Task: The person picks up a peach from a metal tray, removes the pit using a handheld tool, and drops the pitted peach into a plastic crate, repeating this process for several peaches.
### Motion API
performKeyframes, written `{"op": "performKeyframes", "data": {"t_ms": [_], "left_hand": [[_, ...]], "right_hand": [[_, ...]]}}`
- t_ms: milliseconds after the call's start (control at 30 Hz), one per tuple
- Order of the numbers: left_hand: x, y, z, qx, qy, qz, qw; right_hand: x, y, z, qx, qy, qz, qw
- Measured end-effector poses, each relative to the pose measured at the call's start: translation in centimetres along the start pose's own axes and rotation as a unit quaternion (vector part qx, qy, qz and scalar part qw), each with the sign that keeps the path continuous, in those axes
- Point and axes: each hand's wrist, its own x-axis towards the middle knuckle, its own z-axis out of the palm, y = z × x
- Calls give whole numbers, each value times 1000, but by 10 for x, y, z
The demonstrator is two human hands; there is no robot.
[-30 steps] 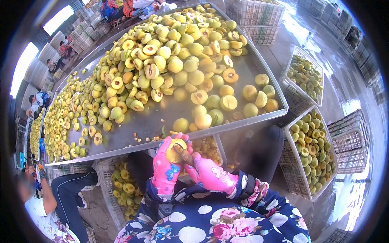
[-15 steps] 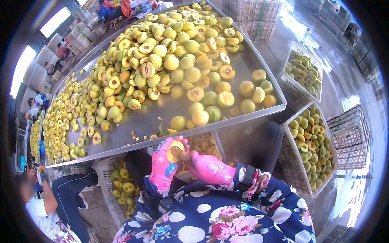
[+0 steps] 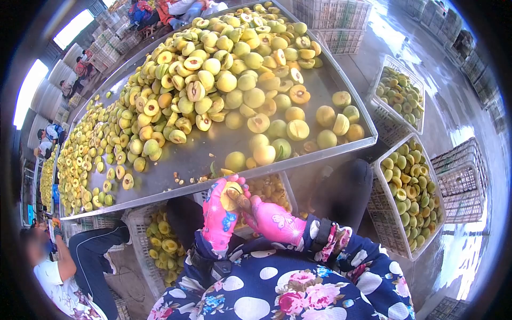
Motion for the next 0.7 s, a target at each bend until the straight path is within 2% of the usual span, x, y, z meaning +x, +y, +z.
{"op": "performKeyframes", "data": {"t_ms": [33, 100, 167, 267, 367, 467, 567, 633, 700], "left_hand": [[0, 0, -1, 6, 3, -3, 1000], [1, 0, -6, 23, 3, -7, 1000], [1, 2, -8, 46, 4, -7, 999], [1, 3, -10, 76, 3, -7, 997], [5, -1, -18, 82, 6, -3, 997], [7, -7, -18, 75, 27, 26, 996], [7, -10, -16, 61, 57, 44, 996], [5, -9, -12, 62, 71, 55, 994], [8, -8, -21, 86, 39, 40, 995]], "right_hand": [[3, 4, 0, 26, -46, 22, 998], [5, 2, -4, 15, -79, 47, 996], [3, -11, -11, -56, -53, 53, 996], [6, -6, -11, -11, -56, 24, 998], [10, 9, 5, 18, 21, -62, 998], [11, -26, -21, 154, -127, 124, 972], [10, -25, -14, 336, -135, 160, 918], [12, -10, -13, 396, -186, 146, 887], [15, -5, -14, 418, -218, 145, 870]]}}
